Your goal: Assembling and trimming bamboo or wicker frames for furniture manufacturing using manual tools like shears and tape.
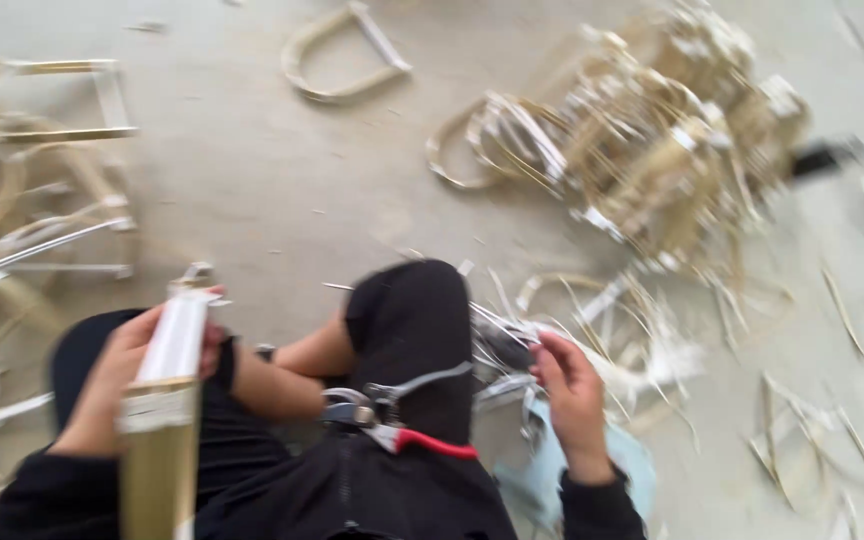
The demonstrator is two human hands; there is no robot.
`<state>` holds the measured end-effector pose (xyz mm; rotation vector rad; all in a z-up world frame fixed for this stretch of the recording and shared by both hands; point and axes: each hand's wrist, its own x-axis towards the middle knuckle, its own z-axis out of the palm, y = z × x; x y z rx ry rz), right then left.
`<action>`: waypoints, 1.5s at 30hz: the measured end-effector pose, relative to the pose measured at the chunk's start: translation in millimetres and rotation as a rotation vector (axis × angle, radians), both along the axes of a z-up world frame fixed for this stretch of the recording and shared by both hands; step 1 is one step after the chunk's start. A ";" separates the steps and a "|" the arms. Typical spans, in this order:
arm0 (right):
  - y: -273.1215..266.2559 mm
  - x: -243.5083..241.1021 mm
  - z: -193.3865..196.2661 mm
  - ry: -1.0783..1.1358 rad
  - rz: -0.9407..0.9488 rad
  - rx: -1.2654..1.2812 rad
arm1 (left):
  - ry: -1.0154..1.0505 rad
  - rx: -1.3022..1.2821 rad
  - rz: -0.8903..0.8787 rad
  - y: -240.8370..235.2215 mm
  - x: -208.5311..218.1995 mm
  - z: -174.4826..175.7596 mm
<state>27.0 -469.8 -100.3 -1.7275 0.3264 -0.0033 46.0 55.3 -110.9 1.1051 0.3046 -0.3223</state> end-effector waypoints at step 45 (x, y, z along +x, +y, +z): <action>-18.7 -58.5 -380.3 0.710 0.012 -0.673 | 0.359 0.481 0.041 44.4 -95.9 -75.4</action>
